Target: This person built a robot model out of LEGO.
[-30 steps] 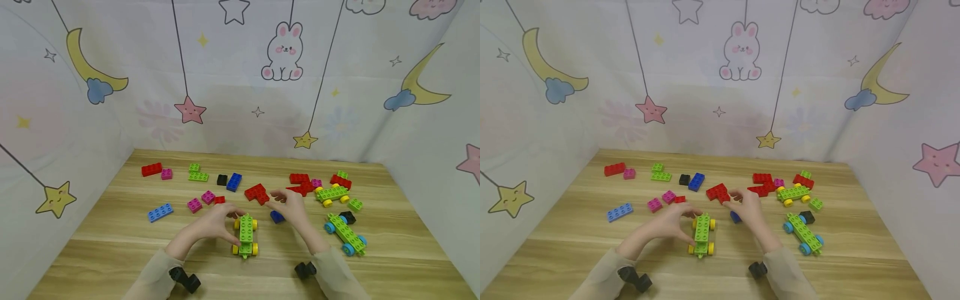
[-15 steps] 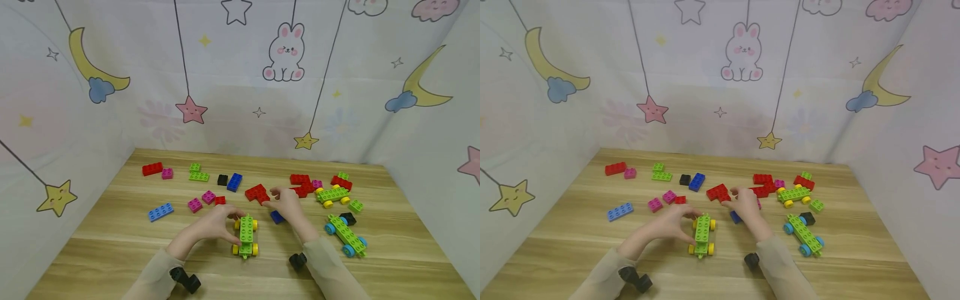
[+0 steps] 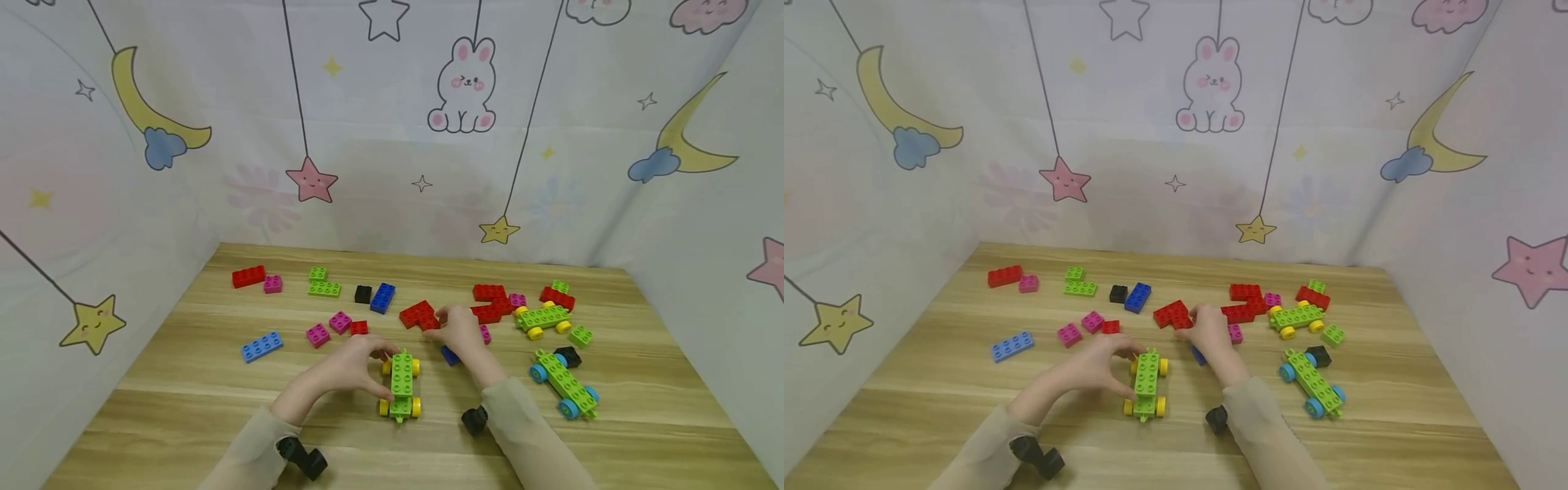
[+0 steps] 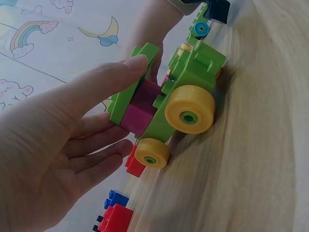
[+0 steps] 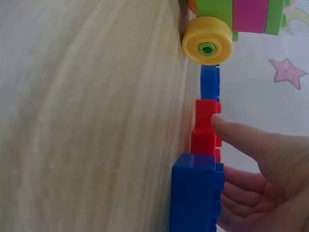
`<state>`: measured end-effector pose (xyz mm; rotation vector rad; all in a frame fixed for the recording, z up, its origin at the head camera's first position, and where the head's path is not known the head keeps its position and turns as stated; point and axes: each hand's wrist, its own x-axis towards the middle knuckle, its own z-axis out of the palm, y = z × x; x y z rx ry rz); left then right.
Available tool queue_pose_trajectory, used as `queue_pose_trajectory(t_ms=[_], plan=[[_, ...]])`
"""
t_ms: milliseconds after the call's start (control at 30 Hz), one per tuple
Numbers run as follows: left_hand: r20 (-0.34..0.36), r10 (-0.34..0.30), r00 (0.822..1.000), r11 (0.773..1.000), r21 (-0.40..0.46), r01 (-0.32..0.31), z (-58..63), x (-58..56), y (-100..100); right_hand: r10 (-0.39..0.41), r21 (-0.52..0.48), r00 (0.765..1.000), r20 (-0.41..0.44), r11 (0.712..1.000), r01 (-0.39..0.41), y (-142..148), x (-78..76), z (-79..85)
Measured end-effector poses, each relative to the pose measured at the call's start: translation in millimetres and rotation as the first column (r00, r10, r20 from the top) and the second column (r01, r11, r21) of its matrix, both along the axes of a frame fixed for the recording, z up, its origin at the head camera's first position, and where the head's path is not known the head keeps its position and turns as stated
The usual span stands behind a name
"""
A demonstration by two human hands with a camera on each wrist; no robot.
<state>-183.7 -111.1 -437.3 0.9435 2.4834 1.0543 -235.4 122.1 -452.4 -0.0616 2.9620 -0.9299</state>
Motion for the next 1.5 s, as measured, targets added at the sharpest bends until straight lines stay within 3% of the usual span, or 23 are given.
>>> queue_pose_trajectory(t_ms=[533,867,1033,1267,1500], plan=[[0.020,0.005,1.000,1.000,0.016,-0.006,0.2,1.0,-1,-0.004,0.032,1.000,-0.030,0.999,0.005,-3,-3.5,-3.9],[0.021,0.010,1.000,1.000,0.009,-0.011,-0.8,1.0,0,0.009,-0.057,0.999,-0.038,0.998,-0.012,7,6.4,5.8],[0.024,0.014,1.000,1.000,0.008,-0.014,0.1,1.2,0,0.064,-0.121,0.994,-0.088,0.990,-0.074,13,10.9,10.4],[-0.022,0.004,1.000,1.000,-0.014,-0.004,-2.3,0.0,2,0.135,-0.266,0.977,-0.166,0.948,-0.177,14,20.1,16.8],[-0.014,-0.001,1.000,1.000,-0.005,0.001,-2.7,0.0,2,0.193,-0.303,0.958,-0.214,0.919,-0.253,12,34.2,31.0]])
